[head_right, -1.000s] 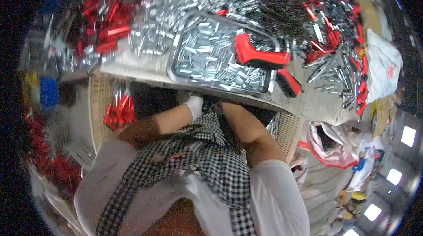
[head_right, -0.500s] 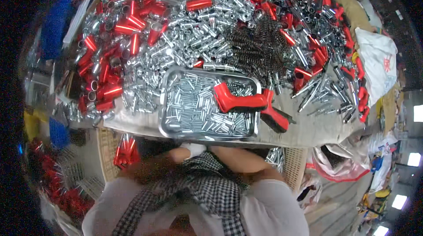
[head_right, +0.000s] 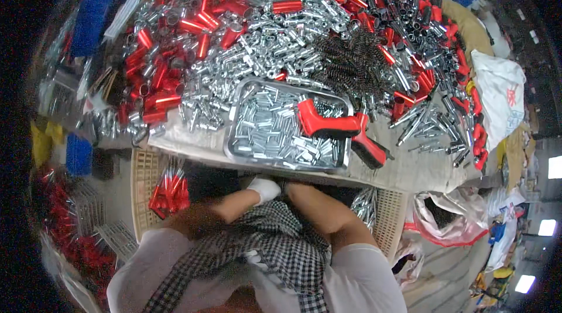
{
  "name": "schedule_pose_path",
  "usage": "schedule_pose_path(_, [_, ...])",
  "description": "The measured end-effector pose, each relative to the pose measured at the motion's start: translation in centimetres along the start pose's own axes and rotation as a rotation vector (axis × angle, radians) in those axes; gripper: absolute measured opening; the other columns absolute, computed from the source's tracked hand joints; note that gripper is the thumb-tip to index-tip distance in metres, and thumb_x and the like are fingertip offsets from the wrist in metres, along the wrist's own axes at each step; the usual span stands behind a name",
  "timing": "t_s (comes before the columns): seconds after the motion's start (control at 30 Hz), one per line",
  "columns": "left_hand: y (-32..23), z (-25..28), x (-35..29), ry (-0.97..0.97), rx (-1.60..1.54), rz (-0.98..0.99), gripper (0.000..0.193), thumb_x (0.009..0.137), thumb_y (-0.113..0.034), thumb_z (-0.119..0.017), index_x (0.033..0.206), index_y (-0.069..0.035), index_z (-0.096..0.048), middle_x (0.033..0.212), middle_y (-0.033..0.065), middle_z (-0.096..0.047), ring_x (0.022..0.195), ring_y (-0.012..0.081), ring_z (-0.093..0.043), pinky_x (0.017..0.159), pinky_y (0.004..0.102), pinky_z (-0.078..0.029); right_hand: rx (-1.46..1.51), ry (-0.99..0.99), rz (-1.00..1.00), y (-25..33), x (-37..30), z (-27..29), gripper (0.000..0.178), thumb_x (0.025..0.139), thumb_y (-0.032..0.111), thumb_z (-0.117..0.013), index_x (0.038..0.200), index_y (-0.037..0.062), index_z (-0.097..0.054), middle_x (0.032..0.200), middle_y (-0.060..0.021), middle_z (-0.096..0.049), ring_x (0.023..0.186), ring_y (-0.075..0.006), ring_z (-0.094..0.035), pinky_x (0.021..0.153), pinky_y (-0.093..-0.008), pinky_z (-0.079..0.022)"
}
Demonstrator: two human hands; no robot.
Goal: Assembling small metal sleeves or components using a manual hand press tool and sorting them.
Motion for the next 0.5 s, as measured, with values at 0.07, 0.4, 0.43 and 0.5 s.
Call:
schedule_pose_path(0.07, [0.6, -0.6, 0.2, -0.142, -0.083, 0.049, 0.040, 0.089, -0.023, -0.042, 0.111, -0.004, -0.070, 0.125, 0.0178, -0.063, 0.112, 0.0371, -0.061, 0.097, 0.0437, -0.046, -0.041, -0.008, 0.020, 0.4, 0.0, 0.5, 0.045, 0.087, 0.030, -0.063, 0.128, 0.0115, -0.058, 0.095, -0.0139, -0.062, 0.081, -0.0293, -0.060, 0.069, -0.0377, -0.051])
schedule_pose_path(0.4, [-1.1, 4.5, -6.2, -0.007, -0.459, -0.201, 0.060, 0.086, -0.054, -0.056, 0.117, -0.003, -0.067, 0.116, 0.0202, -0.066, 0.109, 0.0294, -0.063, 0.094, 0.0403, -0.047, -0.199, 0.094, 0.020, -0.8, -2.7, 4.7, 0.047, 0.086, 0.030, -0.063, 0.129, 0.0124, -0.058, 0.094, -0.0155, -0.062, 0.080, -0.0303, -0.060, 0.069, -0.0379, -0.051])
schedule_pose_path(0.43, [1.0, 3.0, -5.2, -0.114, -0.478, -0.516, 0.056, 0.086, -0.051, -0.059, 0.115, -0.004, -0.068, 0.108, 0.0193, -0.068, 0.099, 0.0285, -0.065, 0.088, 0.0401, -0.049, -0.226, 0.141, 0.042, -1.8, -3.8, 6.6, 0.047, 0.086, 0.030, -0.063, 0.129, 0.0125, -0.058, 0.094, -0.0156, -0.062, 0.080, -0.0303, -0.060, 0.069, -0.0379, -0.051])
schedule_pose_path(0.5, [8.0, -3.0, 2.0, 0.259, -0.809, -0.557, 0.030, 0.097, -0.008, -0.044, 0.123, 0.000, -0.057, 0.117, 0.0203, -0.063, 0.098, 0.0249, -0.064, 0.078, 0.0332, -0.052, -0.267, 0.242, 0.102, -1.7, -4.3, 7.5, 0.048, 0.085, 0.030, -0.063, 0.129, 0.0127, -0.058, 0.094, -0.0159, -0.061, 0.080, -0.0305, -0.061, 0.069, -0.0380, -0.052])
Point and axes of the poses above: each hand's wrist, its own x-axis towards the middle knuckle, its own z-axis out of the back of the hand, y = z × x, the point moved 2 cm from there along x, towards the middle knuckle
